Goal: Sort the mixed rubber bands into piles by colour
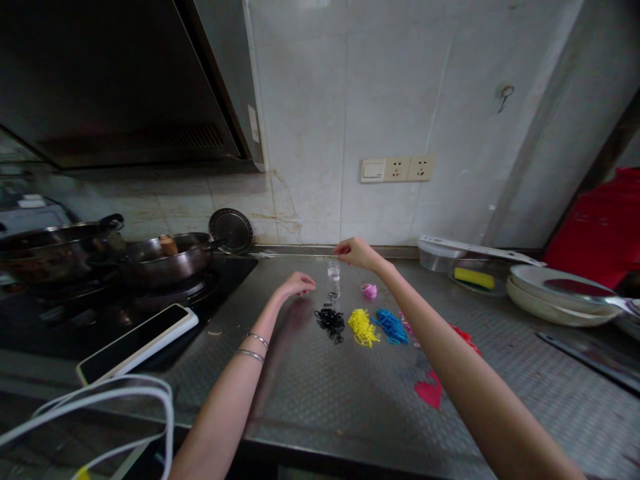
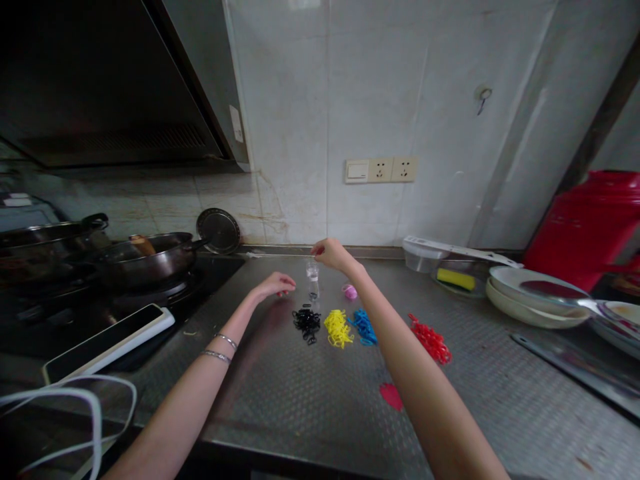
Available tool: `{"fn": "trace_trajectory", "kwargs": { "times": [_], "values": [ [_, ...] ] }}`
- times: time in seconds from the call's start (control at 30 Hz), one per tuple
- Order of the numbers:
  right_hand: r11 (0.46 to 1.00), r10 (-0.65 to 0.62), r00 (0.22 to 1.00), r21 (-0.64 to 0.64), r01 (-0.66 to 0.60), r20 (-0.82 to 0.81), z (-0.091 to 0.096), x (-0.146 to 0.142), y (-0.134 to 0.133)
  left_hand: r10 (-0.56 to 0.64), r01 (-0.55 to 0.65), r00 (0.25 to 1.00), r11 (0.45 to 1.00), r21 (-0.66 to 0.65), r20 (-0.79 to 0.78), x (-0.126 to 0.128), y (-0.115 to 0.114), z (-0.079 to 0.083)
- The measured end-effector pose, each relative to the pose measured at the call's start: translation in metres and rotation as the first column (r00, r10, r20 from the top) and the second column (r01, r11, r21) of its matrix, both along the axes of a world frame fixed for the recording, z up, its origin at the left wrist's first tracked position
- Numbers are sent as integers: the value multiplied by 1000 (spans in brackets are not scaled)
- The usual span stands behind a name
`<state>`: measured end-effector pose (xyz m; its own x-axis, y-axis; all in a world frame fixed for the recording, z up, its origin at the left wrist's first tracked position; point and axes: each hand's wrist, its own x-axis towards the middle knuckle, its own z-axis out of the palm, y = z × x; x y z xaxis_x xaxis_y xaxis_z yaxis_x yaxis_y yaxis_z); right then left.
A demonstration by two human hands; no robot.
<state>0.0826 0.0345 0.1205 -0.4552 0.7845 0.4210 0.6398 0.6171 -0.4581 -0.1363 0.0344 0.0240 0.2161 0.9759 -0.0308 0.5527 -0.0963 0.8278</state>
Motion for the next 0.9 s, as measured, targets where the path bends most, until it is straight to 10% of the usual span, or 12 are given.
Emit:
{"fn": "trace_trajectory", "kwargs": {
  "times": [0.17, 0.47, 0.9],
  "values": [
    [999, -8, 992, 48, 14, -126, -28, 14, -19, -250, 237, 945, 968, -85, -209, 0, -1, 4],
    [999, 1, 1000, -42, -1, -15, -94, 17, -40, -291, 296, 898, 955, -38, -330, 16, -3, -3],
    [997, 71, 996, -30, -70, 56, -103, 17, -51, -421, 376, 860, 905, -200, -287, 39, -20, 5]
  ]
}}
